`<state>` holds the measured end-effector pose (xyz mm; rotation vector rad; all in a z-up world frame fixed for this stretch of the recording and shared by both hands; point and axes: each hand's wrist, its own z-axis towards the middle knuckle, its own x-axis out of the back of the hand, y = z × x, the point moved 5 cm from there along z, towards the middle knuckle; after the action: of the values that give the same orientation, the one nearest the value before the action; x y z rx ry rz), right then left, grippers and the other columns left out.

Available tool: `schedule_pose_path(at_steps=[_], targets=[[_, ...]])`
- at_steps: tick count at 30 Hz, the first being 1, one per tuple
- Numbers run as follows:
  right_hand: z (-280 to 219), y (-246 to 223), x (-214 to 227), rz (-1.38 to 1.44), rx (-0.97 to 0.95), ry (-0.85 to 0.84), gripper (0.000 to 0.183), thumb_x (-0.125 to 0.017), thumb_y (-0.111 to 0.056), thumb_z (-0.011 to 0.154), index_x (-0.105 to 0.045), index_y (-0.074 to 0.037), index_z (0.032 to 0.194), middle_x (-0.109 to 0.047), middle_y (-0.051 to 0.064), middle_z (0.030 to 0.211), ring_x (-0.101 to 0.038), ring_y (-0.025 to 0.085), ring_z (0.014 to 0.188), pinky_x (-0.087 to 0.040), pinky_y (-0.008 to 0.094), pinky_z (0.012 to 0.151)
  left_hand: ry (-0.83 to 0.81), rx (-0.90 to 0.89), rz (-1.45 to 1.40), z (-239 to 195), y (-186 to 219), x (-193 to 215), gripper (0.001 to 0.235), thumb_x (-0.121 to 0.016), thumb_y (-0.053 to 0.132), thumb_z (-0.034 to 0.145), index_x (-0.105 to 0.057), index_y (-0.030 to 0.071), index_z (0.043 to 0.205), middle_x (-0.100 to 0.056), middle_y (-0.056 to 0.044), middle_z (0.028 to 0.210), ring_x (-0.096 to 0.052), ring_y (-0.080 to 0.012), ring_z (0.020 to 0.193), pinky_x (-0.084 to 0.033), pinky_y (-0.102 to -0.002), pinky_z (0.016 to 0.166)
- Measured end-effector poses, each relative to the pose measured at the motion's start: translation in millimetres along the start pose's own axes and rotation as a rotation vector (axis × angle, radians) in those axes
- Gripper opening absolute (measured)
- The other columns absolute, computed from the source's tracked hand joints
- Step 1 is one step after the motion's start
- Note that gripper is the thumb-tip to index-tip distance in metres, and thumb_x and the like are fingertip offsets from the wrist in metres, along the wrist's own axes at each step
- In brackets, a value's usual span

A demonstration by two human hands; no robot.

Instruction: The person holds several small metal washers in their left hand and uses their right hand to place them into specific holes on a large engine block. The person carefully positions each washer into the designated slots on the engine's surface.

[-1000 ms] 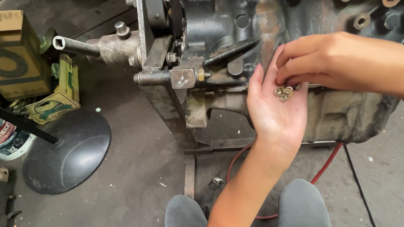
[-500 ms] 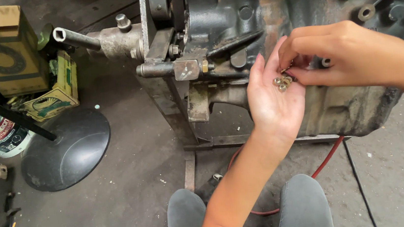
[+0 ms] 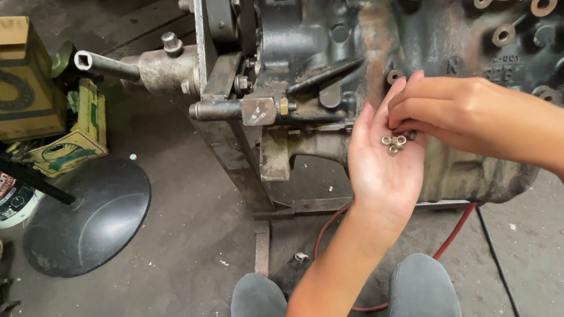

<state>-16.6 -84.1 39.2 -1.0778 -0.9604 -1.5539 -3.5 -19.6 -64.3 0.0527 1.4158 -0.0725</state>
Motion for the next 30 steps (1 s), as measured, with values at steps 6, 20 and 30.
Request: schedule_pose_path(at_steps=[6,20,30], targets=[[6,10,10,0.131,-0.198,0.087,0.010,-0.056,-0.006,0.096,-0.061,-0.007,0.104,-0.068,0.004,0.098,-0.066,0.016,0.081,-0.053,0.030,0.073,-0.152,0.012,-0.170,15,2,1,0.050,-0.042,0.024,0.111,-0.035,-0.011,0.145,-0.038,-0.030,0.147,-0.044,-0.0323,0.134,-0.042,-0.036,0.109],[15,81,48,0.362,-0.646,0.498,0.011,-0.067,-0.015,0.095,-0.066,-0.016,0.106,-0.072,-0.001,0.084,-0.071,0.023,0.080,-0.056,0.035,0.076,0.144,0.127,-0.094,76,22,-50,0.045,-0.055,0.018,0.102,-0.050,-0.004,0.141,-0.050,-0.024,0.142,-0.054,-0.0296,0.129,-0.050,-0.032,0.103],[31,19,77,0.773,-1.019,0.756,0.013,-0.076,-0.008,0.086,-0.073,-0.008,0.099,-0.072,0.013,0.088,-0.067,0.020,0.084,-0.051,0.036,0.079,0.450,0.136,0.132,8,35,-149,0.045,-0.066,0.033,0.097,-0.062,0.005,0.132,-0.068,-0.008,0.125,-0.068,-0.0159,0.104,-0.055,-0.029,0.095]])
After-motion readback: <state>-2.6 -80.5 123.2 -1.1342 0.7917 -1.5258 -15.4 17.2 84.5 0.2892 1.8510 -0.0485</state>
